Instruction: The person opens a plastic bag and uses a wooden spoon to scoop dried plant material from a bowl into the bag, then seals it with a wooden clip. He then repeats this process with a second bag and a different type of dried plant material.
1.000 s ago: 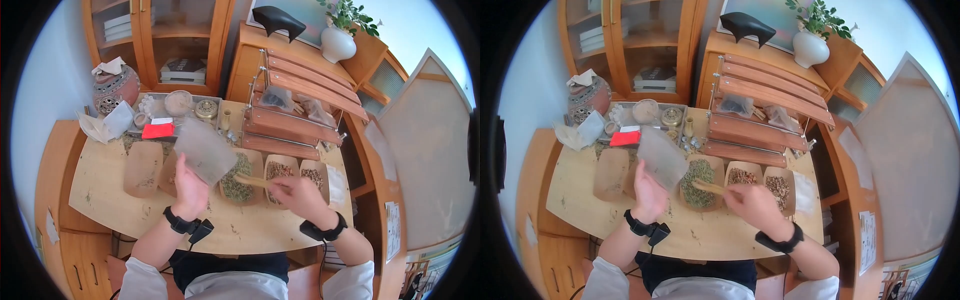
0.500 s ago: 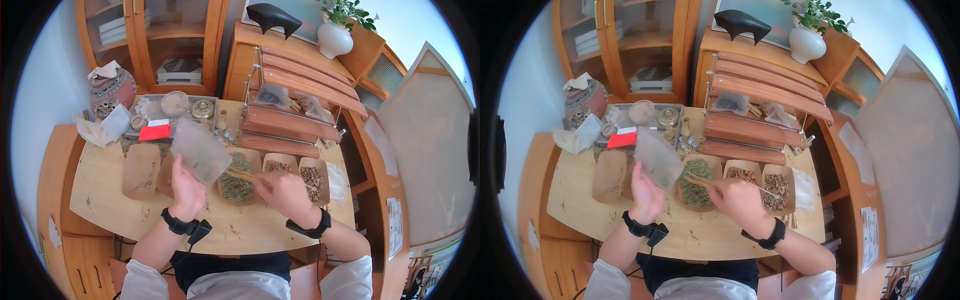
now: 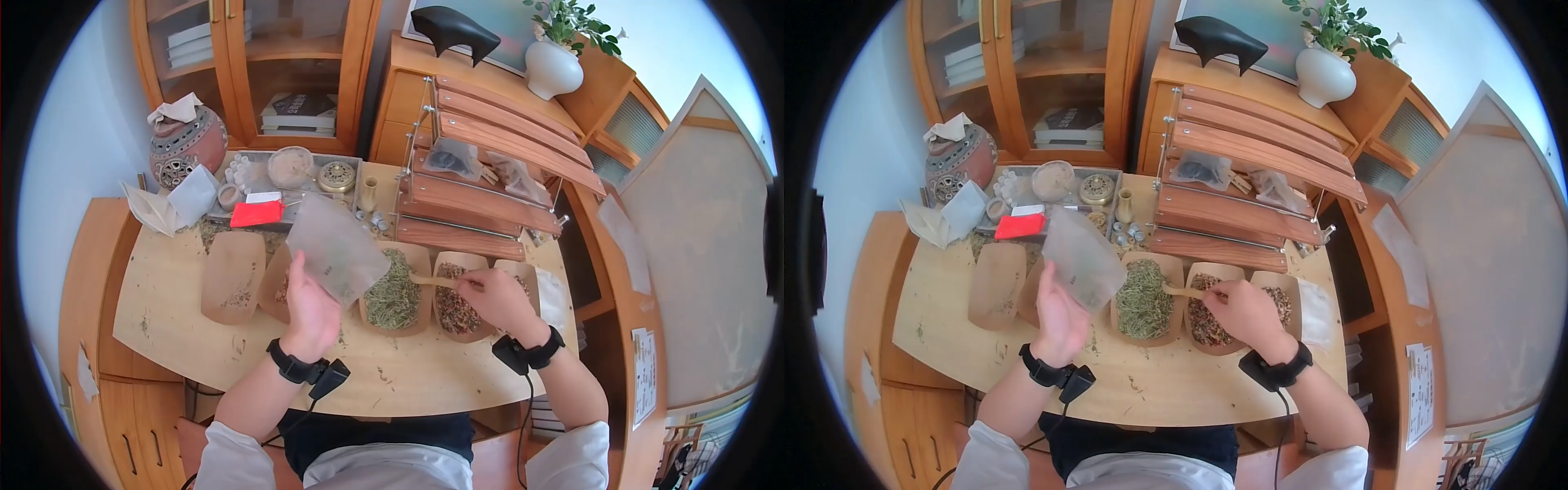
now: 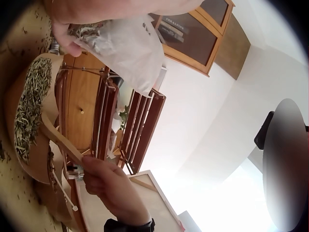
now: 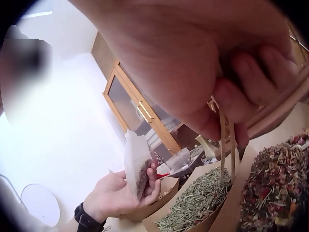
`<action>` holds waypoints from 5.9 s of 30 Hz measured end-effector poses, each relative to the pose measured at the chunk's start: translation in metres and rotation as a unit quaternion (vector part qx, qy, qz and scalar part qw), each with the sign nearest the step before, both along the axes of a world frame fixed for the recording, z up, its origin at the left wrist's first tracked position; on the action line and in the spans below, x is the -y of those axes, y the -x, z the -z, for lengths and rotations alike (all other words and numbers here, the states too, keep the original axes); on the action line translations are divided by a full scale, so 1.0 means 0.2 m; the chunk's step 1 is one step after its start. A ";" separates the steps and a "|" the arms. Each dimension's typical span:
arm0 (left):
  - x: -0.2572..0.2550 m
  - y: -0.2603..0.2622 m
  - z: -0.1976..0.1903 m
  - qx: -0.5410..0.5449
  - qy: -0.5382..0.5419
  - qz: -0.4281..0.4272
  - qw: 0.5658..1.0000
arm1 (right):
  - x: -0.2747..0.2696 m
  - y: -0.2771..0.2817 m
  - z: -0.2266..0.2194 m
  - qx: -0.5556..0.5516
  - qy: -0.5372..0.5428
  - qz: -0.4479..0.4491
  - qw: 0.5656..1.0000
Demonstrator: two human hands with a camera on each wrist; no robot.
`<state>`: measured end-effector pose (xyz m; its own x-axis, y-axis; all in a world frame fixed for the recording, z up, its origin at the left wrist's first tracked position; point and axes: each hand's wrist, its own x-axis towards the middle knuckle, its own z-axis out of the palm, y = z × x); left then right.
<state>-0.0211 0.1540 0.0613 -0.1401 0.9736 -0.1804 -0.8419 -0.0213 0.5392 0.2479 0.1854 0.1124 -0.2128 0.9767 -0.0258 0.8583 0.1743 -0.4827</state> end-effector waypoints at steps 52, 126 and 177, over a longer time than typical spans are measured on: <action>0.02 -0.02 0.00 -0.021 0.008 0.011 1.000 | 0.03 0.16 0.06 0.084 -0.123 -0.097 0.984; 0.03 -0.08 0.05 -0.013 0.012 0.116 0.993 | 0.14 0.06 -0.24 -0.303 0.102 -0.029 0.947; 0.00 -0.07 0.05 -0.035 0.004 0.094 0.995 | 0.12 0.04 -0.22 -0.252 0.059 -0.005 0.966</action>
<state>-0.0079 0.1532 0.0507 0.0325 0.9823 -0.1843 -0.7912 0.1380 0.5958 0.2403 0.1614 0.1557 -0.2363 0.9713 -0.0277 0.5070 0.0989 -0.8563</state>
